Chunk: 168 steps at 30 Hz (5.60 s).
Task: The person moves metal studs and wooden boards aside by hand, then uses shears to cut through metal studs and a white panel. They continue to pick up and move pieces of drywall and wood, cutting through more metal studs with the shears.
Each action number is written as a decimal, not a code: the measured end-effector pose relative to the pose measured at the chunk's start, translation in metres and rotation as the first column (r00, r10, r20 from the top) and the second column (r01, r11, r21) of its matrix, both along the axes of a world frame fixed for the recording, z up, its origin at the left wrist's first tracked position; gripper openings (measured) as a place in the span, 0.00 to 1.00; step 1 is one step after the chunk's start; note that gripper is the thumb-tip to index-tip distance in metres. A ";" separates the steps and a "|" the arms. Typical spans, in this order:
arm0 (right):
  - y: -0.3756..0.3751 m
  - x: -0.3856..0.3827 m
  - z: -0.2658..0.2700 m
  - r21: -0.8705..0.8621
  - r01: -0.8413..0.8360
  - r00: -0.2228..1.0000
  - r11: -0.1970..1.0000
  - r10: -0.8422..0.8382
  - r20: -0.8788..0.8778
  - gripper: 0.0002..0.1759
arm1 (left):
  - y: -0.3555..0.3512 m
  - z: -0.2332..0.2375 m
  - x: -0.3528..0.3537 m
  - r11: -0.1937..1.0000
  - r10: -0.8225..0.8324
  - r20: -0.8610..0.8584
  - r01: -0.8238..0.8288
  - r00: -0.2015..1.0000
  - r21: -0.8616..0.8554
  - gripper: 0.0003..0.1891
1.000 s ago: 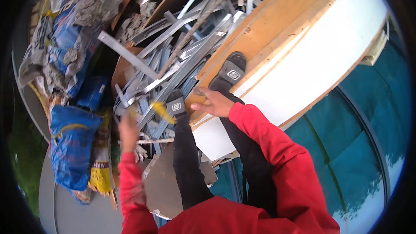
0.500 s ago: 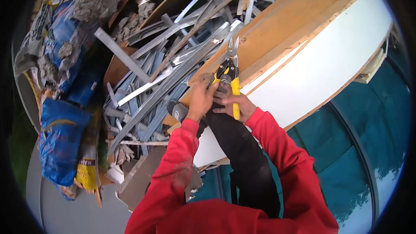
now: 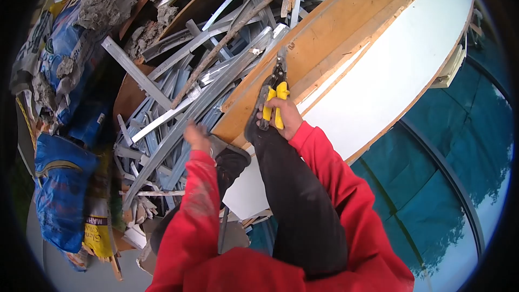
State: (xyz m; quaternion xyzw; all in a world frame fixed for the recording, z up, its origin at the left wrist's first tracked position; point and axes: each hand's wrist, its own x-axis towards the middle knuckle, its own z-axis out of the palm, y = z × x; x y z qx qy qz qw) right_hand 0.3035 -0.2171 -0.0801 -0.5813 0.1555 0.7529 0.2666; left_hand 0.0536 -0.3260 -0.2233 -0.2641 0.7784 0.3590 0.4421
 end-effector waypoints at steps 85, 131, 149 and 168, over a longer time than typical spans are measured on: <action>0.006 -0.049 -0.126 -0.142 0.020 0.999 0.990 -0.015 0.034 0.17 | 0.184 0.024 -0.061 0.869 0.230 -0.345 -0.032 0.910 0.494 0.30; 0.010 -0.051 -0.143 -0.155 0.016 0.996 0.988 -0.001 0.094 0.14 | 0.060 0.015 0.024 0.825 -0.449 -0.437 0.550 0.779 0.132 0.35; 0.006 0.012 -0.094 0.107 -0.061 0.983 0.992 0.078 -0.165 0.21 | 0.150 -0.170 0.173 -0.093 -0.908 -0.331 0.894 -0.256 -0.438 0.10; 0.078 0.135 -0.166 -0.541 -0.836 -0.541 0.090 0.023 0.841 0.21 | 0.092 -0.106 0.116 -0.119 -0.681 -0.621 0.895 -0.388 -0.429 0.22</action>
